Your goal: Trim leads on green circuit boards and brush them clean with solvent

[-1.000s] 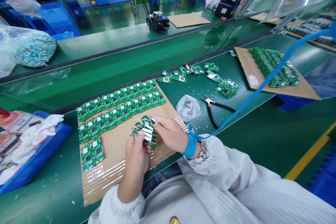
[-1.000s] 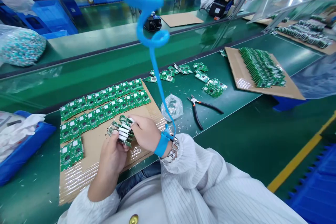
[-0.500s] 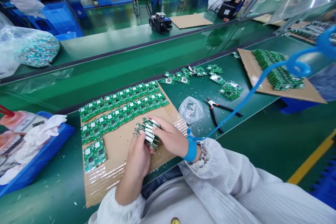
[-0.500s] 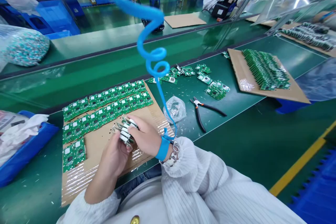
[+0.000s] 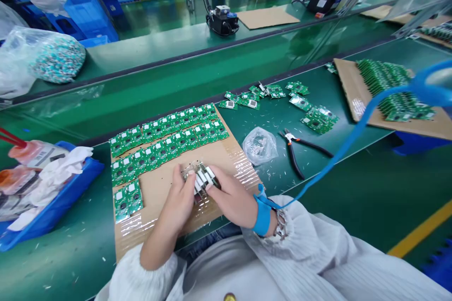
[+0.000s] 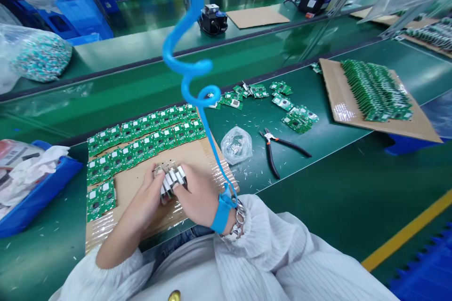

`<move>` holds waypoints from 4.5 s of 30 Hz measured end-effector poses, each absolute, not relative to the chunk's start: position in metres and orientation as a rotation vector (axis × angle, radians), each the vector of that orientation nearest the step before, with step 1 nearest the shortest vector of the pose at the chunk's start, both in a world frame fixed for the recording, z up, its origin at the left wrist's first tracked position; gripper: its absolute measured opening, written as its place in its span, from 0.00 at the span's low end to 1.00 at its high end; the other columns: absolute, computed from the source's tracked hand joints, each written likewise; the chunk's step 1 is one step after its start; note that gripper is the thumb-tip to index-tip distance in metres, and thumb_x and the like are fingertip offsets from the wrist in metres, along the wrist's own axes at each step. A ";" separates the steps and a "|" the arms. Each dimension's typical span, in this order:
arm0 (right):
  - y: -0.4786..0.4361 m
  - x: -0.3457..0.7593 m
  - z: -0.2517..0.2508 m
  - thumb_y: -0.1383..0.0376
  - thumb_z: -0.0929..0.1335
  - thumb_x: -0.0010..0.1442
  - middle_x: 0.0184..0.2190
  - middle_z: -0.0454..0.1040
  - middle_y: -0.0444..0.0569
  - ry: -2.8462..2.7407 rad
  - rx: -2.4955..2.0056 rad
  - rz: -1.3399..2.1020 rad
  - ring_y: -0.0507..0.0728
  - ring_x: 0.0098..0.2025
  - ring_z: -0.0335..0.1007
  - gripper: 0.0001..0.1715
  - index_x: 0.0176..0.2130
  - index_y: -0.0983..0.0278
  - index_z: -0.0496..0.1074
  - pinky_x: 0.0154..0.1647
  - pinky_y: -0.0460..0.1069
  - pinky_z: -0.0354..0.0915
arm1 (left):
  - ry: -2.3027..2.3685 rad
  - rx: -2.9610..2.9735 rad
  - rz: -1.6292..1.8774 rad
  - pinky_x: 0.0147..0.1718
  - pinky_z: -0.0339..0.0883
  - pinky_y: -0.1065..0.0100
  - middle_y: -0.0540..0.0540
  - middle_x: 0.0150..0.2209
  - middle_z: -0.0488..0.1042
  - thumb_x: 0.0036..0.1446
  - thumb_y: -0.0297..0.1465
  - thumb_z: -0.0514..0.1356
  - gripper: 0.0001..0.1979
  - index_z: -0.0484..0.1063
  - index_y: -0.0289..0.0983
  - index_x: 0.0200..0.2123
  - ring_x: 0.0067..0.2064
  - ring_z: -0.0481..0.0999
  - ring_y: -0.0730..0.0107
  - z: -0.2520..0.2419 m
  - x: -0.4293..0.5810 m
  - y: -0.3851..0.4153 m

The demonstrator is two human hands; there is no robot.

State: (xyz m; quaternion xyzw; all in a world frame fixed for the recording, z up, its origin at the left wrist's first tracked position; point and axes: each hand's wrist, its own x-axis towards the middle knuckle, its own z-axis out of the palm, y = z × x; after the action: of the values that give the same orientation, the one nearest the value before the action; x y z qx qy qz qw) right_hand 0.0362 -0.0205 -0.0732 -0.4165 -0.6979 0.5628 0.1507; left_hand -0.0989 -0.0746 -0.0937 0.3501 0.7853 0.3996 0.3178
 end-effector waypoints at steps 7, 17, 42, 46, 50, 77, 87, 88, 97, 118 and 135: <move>-0.018 0.039 -0.078 0.71 0.59 0.59 0.42 0.72 0.53 -2.255 -1.188 1.289 0.57 0.46 0.66 0.18 0.47 0.65 0.69 0.49 0.51 0.61 | 2.177 1.100 0.747 0.57 0.56 0.51 0.28 0.55 0.67 0.62 0.37 0.44 0.24 0.62 0.28 0.54 0.58 0.65 0.50 -0.085 -0.087 -0.070; -0.023 0.041 -0.092 0.67 0.58 0.61 0.38 0.70 0.52 -2.389 -1.214 0.989 0.58 0.42 0.66 0.17 0.48 0.64 0.68 0.42 0.50 0.61 | 2.379 1.238 0.499 0.51 0.60 0.47 0.28 0.47 0.70 0.61 0.35 0.44 0.26 0.58 0.26 0.58 0.52 0.68 0.45 -0.080 -0.079 -0.068; -0.017 0.047 -0.093 0.66 0.61 0.59 0.42 0.74 0.52 -2.314 -1.107 1.140 0.59 0.45 0.69 0.20 0.50 0.65 0.69 0.47 0.52 0.63 | 2.526 1.157 0.336 0.40 0.68 0.61 0.41 0.38 0.80 0.57 0.34 0.50 0.21 0.71 0.33 0.50 0.40 0.78 0.55 -0.067 -0.084 -0.086; -0.016 0.047 -0.095 0.66 0.63 0.58 0.41 0.74 0.51 -2.312 -1.088 1.110 0.59 0.45 0.68 0.19 0.49 0.64 0.69 0.46 0.51 0.63 | 2.466 1.129 0.368 0.38 0.68 0.68 0.48 0.33 0.81 0.56 0.36 0.53 0.19 0.74 0.37 0.47 0.37 0.79 0.64 -0.068 -0.092 -0.089; -0.016 0.046 -0.094 0.66 0.63 0.58 0.39 0.74 0.51 -2.331 -1.094 1.120 0.58 0.43 0.68 0.17 0.48 0.64 0.69 0.43 0.50 0.62 | 2.438 1.150 0.331 0.36 0.66 0.70 0.50 0.32 0.81 0.55 0.35 0.54 0.17 0.76 0.39 0.45 0.36 0.79 0.65 -0.066 -0.095 -0.087; -0.024 0.052 -0.076 0.54 0.58 0.63 0.37 0.77 0.52 -2.267 -1.141 1.408 0.61 0.40 0.73 0.28 0.57 0.66 0.61 0.38 0.53 0.64 | 2.451 1.236 0.043 0.38 0.68 0.54 0.31 0.50 0.73 0.52 0.37 0.57 0.37 0.51 0.29 0.63 0.45 0.76 0.44 -0.052 -0.066 -0.075; -0.023 0.066 -0.077 0.56 0.61 0.60 0.33 0.77 0.49 -2.272 -1.123 1.418 0.58 0.35 0.73 0.31 0.59 0.65 0.59 0.35 0.52 0.64 | 2.364 1.598 0.031 0.43 0.67 0.53 0.31 0.49 0.71 0.50 0.30 0.58 0.38 0.49 0.26 0.62 0.47 0.73 0.45 -0.064 -0.070 -0.080; -0.021 0.068 -0.078 0.57 0.61 0.60 0.31 0.76 0.47 -2.245 -1.132 1.398 0.57 0.34 0.72 0.26 0.56 0.64 0.63 0.35 0.52 0.64 | 2.330 1.653 0.066 0.45 0.66 0.53 0.30 0.50 0.70 0.49 0.30 0.58 0.38 0.48 0.25 0.62 0.49 0.72 0.45 -0.066 -0.075 -0.081; -0.005 0.039 -0.095 0.58 0.60 0.61 0.60 0.62 0.55 -1.913 -0.943 1.624 0.57 0.62 0.56 0.30 0.60 0.66 0.60 0.63 0.55 0.54 | 2.218 1.910 0.354 0.55 0.60 0.48 0.29 0.56 0.63 0.48 0.29 0.57 0.35 0.50 0.27 0.60 0.58 0.63 0.45 -0.087 -0.097 -0.097; 0.054 0.168 -0.057 0.54 0.65 0.58 0.49 0.72 0.54 -1.893 -1.338 1.063 0.60 0.51 0.69 0.26 0.52 0.64 0.68 0.55 0.58 0.62 | 2.229 1.967 0.083 0.43 0.67 0.50 0.31 0.40 0.73 0.52 0.34 0.55 0.28 0.61 0.25 0.54 0.42 0.73 0.45 -0.083 -0.106 -0.082; 0.105 0.228 -0.096 0.60 0.73 0.43 0.45 0.69 0.60 -2.234 -1.945 0.802 0.67 0.48 0.66 0.39 0.54 0.68 0.65 0.47 0.59 0.62 | 2.076 1.030 0.610 0.53 0.63 0.50 0.41 0.57 0.68 0.47 0.51 0.58 0.40 0.55 0.42 0.61 0.53 0.71 0.47 -0.071 -0.128 -0.074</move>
State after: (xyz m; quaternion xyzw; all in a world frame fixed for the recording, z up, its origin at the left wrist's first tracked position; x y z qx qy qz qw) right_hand 0.2277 0.1054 -0.0961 -0.6334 -0.7275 0.2612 0.0364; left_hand -0.1280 -0.0740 -0.0707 0.4002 0.8069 0.2370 0.3641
